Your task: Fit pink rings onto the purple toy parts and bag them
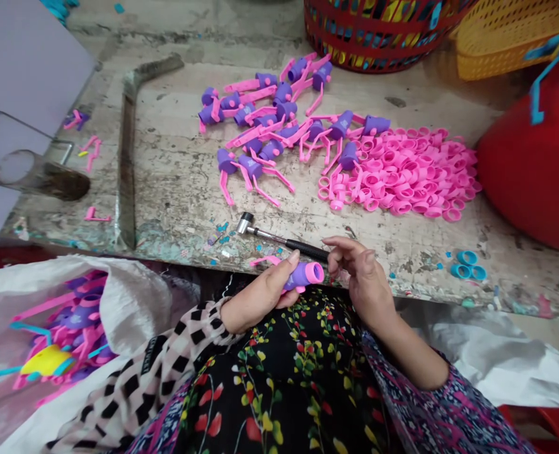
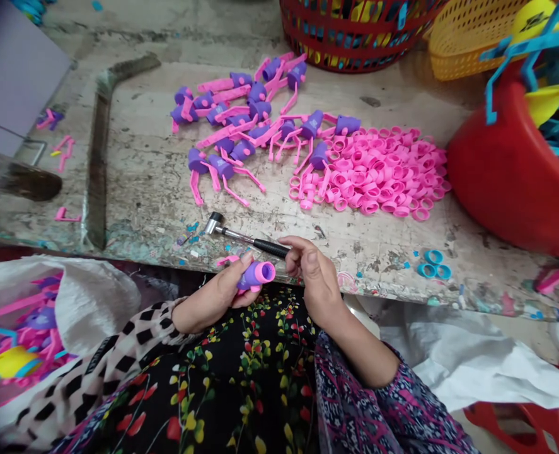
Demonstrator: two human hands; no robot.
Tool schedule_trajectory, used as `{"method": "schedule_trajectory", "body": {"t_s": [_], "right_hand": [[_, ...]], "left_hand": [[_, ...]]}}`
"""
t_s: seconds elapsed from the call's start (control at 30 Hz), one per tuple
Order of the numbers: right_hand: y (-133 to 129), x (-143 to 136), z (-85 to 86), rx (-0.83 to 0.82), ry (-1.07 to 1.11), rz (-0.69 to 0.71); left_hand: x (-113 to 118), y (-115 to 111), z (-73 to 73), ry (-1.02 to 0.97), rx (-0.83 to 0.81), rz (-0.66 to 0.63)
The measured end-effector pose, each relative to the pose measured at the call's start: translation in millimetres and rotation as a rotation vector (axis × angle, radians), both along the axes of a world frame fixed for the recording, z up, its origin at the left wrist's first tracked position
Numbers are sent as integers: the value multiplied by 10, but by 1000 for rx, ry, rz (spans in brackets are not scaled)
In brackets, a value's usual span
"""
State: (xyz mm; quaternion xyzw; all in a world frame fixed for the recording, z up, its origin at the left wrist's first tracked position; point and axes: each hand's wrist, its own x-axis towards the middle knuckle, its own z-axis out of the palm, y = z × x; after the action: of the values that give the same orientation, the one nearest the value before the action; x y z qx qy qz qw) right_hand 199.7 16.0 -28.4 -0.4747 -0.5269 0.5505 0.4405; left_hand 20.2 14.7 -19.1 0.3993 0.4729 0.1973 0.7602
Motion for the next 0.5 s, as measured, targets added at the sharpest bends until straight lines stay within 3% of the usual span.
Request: {"method": "schedule_trajectory", "body": {"t_s": [0.2, 0.5], "right_hand": [[-186, 5, -19, 2, 38, -28], [-271, -53, 47, 92, -99, 62]], "left_hand": [[-6, -28, -39, -18, -12, 13], [-28, -109, -78, -6, -35, 118]]}}
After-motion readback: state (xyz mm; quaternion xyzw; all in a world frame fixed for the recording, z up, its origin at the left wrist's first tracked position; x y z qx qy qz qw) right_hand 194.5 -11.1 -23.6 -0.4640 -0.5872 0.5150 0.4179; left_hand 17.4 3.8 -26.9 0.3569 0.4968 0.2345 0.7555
